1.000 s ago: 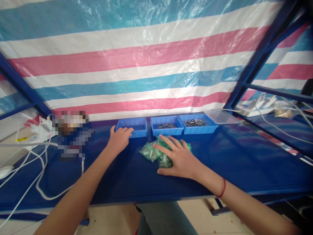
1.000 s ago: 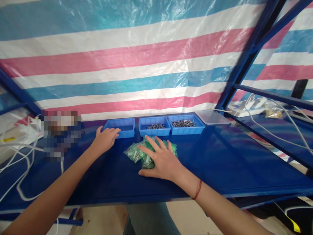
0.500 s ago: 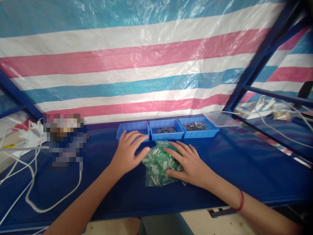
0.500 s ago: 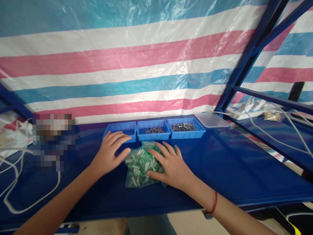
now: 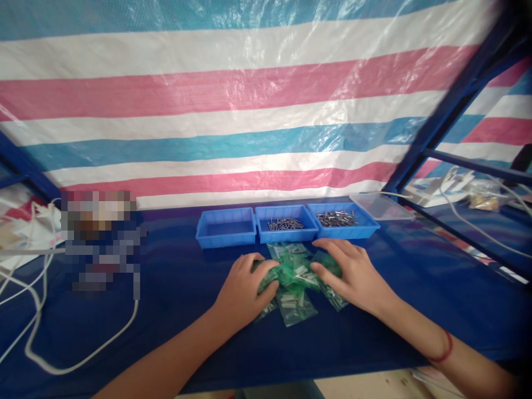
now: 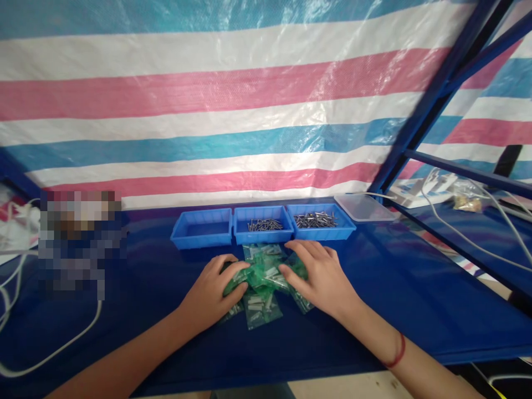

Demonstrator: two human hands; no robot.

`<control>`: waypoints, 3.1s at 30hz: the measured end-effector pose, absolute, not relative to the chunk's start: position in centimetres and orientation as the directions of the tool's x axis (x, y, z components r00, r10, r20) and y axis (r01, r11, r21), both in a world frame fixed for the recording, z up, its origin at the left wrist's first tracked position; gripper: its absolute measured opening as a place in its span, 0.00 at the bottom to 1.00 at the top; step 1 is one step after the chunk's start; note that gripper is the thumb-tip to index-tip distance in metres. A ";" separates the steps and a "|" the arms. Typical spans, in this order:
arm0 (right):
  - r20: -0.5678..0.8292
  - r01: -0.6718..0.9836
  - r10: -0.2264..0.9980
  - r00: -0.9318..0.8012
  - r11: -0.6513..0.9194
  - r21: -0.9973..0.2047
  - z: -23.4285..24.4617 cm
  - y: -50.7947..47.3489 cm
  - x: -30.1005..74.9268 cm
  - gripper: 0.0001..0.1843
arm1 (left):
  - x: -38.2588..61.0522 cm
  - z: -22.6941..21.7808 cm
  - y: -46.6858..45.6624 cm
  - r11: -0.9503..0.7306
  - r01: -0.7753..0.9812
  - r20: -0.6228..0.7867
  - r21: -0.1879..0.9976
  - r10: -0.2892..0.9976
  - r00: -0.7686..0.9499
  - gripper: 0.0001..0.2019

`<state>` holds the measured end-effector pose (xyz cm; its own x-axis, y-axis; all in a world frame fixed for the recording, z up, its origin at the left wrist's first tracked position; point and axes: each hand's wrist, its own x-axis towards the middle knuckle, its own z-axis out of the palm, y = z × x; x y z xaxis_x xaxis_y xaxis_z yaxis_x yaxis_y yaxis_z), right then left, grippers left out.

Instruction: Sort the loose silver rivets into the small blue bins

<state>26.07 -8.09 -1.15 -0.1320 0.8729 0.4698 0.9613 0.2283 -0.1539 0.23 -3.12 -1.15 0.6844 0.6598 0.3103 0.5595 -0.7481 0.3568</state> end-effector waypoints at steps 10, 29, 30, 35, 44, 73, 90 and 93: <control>0.602 0.920 0.747 -0.282 0.388 -0.049 0.1 -0.9 26.6 0.10 | -0.2 -1.5 -3.2 -0.740 0.523 0.309 0.422 0.660 0.685 0.25; 0.664 0.329 0.732 0.156 0.595 -0.733 2.4 -6.8 24.7 0.48 | 1.5 3.3 -3.5 -0.491 0.080 0.374 0.868 0.750 0.546 0.23; 0.622 0.269 0.768 0.154 0.573 -0.774 2.1 -6.4 24.6 0.50 | 1.4 2.7 -3.6 -0.489 0.110 0.356 0.865 0.753 0.553 0.25; 0.632 0.481 0.773 -0.062 0.578 -0.660 4.5 -5.5 24.5 0.42 | -0.2 0.6 -3.1 -0.592 0.435 0.271 0.678 0.752 0.601 0.51; 0.476 0.593 0.706 -0.525 0.704 -0.391 7.9 -4.7 20.4 0.37 | 0.1 -1.1 -3.5 -0.729 0.424 0.344 0.537 0.648 0.680 0.45; 0.566 0.768 0.760 -0.319 0.557 -0.316 11.6 -1.0 28.7 0.48 | -1.7 1.1 0.9 -0.627 0.754 0.464 0.196 0.737 0.492 0.18; 0.406 0.917 0.830 -0.383 0.396 0.054 0.3 3.7 27.6 0.17 | -3.7 -0.3 5.5 -0.553 0.833 0.487 -0.006 0.726 0.486 0.16; 0.379 0.899 0.822 -0.426 0.432 0.072 0.5 3.0 27.0 0.15 | -3.2 -0.3 5.3 -0.578 0.816 0.482 0.000 0.715 0.507 0.16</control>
<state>27.04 2.96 0.49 -0.4256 0.8216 0.3793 0.8989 0.4321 0.0724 -3.24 5.30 -0.33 0.5065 0.7152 0.4817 0.8160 -0.5780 0.0001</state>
